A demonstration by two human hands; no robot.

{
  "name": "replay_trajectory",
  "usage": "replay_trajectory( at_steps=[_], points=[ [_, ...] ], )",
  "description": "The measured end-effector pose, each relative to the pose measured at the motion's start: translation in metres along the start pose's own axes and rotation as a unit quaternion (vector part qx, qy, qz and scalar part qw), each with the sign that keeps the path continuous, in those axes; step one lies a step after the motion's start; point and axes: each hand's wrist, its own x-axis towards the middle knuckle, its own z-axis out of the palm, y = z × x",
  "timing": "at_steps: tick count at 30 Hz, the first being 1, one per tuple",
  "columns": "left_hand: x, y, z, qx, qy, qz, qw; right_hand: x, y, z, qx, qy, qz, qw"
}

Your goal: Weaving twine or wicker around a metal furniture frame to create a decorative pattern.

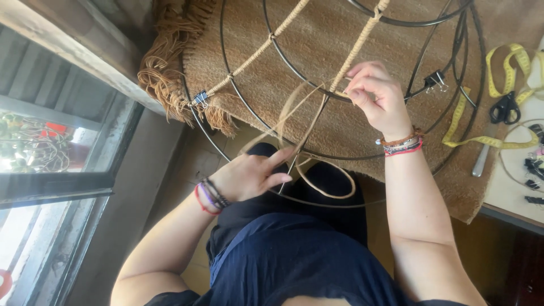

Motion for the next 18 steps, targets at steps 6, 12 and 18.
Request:
replay_trajectory(
  at_steps=[6, 12, 18],
  points=[
    [-0.045, -0.082, 0.035, 0.48, 0.138, -0.081, 0.862, -0.005, 0.016, 0.002, 0.024, 0.007, 0.008, 1.0],
    [-0.025, -0.057, 0.004, 0.333, 0.34, -0.01, 0.879, -0.014, 0.022, 0.004, 0.024, 0.004, 0.015, 1.0],
    [0.046, 0.023, 0.023, -0.12, 0.285, 0.093, 0.946, -0.011, 0.012, 0.004, 0.04, 0.005, 0.018, 0.999]
  ],
)
